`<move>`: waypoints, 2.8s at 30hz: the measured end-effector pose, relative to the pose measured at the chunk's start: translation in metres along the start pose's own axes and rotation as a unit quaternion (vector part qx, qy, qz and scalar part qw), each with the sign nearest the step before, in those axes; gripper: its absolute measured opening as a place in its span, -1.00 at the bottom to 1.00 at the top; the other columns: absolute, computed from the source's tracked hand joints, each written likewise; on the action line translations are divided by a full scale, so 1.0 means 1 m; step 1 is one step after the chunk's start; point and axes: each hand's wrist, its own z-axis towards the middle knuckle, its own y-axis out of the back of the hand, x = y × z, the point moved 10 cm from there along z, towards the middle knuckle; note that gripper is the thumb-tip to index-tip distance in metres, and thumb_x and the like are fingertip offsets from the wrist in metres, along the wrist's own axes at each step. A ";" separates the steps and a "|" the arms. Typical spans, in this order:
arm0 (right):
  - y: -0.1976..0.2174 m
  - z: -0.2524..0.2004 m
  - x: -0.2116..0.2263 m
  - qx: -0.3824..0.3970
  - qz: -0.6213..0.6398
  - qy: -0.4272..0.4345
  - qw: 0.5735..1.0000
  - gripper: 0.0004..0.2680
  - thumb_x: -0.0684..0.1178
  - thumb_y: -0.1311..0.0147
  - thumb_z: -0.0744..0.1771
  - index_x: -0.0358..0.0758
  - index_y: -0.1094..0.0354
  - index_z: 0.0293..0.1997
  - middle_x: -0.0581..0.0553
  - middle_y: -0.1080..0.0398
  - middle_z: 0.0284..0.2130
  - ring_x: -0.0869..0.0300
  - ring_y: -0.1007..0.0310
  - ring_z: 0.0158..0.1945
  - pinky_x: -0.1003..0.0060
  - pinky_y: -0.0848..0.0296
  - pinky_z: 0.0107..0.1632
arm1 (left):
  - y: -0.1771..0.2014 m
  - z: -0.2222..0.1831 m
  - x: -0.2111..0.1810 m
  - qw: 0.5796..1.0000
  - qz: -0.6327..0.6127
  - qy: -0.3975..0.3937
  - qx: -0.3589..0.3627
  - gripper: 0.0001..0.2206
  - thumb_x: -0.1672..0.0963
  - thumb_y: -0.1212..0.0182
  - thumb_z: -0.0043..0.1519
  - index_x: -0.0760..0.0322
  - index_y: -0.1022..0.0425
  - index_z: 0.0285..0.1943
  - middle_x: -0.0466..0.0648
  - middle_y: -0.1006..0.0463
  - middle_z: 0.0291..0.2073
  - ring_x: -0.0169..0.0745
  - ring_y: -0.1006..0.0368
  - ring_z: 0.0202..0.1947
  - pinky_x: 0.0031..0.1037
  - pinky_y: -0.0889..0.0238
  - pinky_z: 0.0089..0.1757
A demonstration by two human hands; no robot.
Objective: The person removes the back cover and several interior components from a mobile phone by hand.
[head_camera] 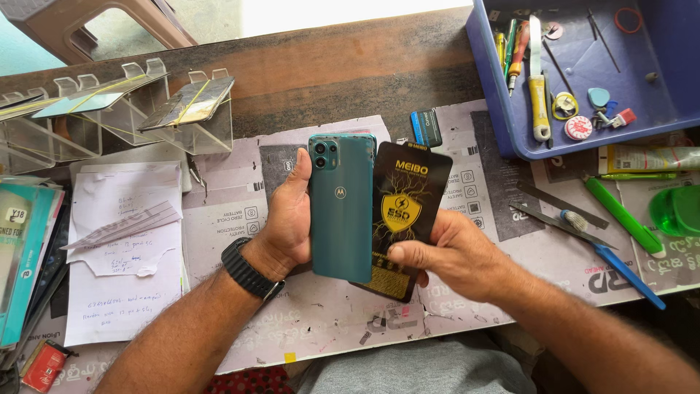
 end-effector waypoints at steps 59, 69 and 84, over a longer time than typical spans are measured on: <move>-0.114 -0.022 0.045 -0.067 -0.373 0.315 0.870 -0.36 0.00 -0.30 0.29 -0.70 0.04 0.37 -0.23 -0.47 -0.61 0.00 -0.54 -0.59 0.09 -0.53 -0.51 | -0.030 -0.013 -0.002 0.980 -0.089 -0.011 0.177 -0.15 -0.33 0.14 0.30 0.40 -0.24 0.45 0.39 -0.48 0.11 0.31 -0.53 0.11 0.02 -0.45 0.13; -0.113 -0.018 0.049 -0.059 -0.362 0.306 0.879 -0.36 0.00 -0.32 0.29 -0.67 0.03 0.38 -0.25 -0.48 -0.59 0.01 -0.58 -0.54 0.12 -0.54 -0.51 | -0.029 -0.013 -0.004 0.981 -0.089 -0.007 0.173 -0.13 -0.33 0.12 0.27 0.41 -0.22 0.45 0.39 -0.47 0.11 0.31 -0.52 0.11 0.04 -0.44 0.15; -0.114 -0.012 0.044 -0.047 -0.391 0.293 0.871 -0.33 0.02 -0.32 0.27 -0.65 0.06 0.39 -0.25 -0.49 -0.60 0.00 -0.56 -0.58 0.09 -0.51 -0.57 | -0.030 -0.012 -0.006 0.981 -0.080 -0.017 0.176 -0.10 -0.34 0.10 0.24 0.42 -0.21 0.45 0.37 -0.49 0.09 0.29 -0.51 0.11 0.04 -0.43 0.15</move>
